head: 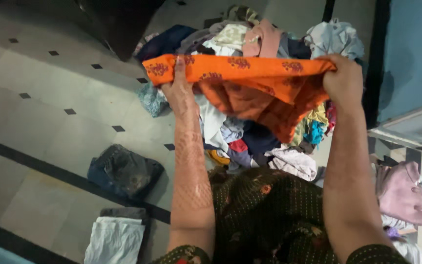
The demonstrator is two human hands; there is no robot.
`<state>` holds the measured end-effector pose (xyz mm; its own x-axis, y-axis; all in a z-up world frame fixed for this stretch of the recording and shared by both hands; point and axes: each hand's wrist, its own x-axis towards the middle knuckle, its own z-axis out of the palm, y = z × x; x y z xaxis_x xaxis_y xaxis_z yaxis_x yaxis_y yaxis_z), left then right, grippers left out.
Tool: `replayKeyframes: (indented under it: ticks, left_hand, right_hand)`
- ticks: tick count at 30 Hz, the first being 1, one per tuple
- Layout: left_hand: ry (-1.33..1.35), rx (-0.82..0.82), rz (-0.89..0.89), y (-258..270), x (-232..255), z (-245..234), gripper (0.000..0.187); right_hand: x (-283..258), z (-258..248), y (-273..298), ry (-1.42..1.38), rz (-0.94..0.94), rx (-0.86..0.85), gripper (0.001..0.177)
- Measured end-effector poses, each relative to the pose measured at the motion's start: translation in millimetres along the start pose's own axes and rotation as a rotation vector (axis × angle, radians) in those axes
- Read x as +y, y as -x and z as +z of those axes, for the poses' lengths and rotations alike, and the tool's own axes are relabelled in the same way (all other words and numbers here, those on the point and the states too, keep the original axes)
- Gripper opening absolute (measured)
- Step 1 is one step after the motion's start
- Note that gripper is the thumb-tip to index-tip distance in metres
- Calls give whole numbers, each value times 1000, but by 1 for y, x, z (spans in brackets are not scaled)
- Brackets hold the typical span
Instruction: The person sits on the floor and sorts through a large pile of laundry, picking up individual items of clothing like t-shirts, shorts, and dresses to inspect and organize them into different piles.
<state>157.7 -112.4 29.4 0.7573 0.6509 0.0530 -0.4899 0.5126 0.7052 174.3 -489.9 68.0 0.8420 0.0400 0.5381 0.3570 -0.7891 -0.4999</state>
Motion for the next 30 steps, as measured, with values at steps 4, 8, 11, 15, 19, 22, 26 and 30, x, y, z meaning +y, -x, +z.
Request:
replayKeyframes:
  ticks: [4,8,11,15,19,22,26,30]
  left_hand:
    - [-64,30,-107,-3,31,-8,30]
    - [14,-16,-132,-3,51,-11,30]
    - [-181,7,-144,-1,60,-1,29]
    - [-125,-64,-53,11,80,12,28]
    - [-444,-36,42,10,74,17,25]
    - [-586,-112,128,-5,58,4,27]
    - [-454,-190,64,-16,46,-4,25]
    - [-515,-135,3,-15,54,-7,21]
  right_hand:
    - [-9,-12,4,117,-160,127,36]
    - [-16,-19,6,-83,25,83,32]
    - [-19,-28,4,-81,-44,82,35]
    - [-24,-42,-2,-268,20,131,34]
    - [-8,-33,2,18,31,17,27]
    - [14,-34,2,41,40,72,25]
    - [19,-39,3,-90,128,-26,29]
    - [17,-57,1,-424,409,-308,21]
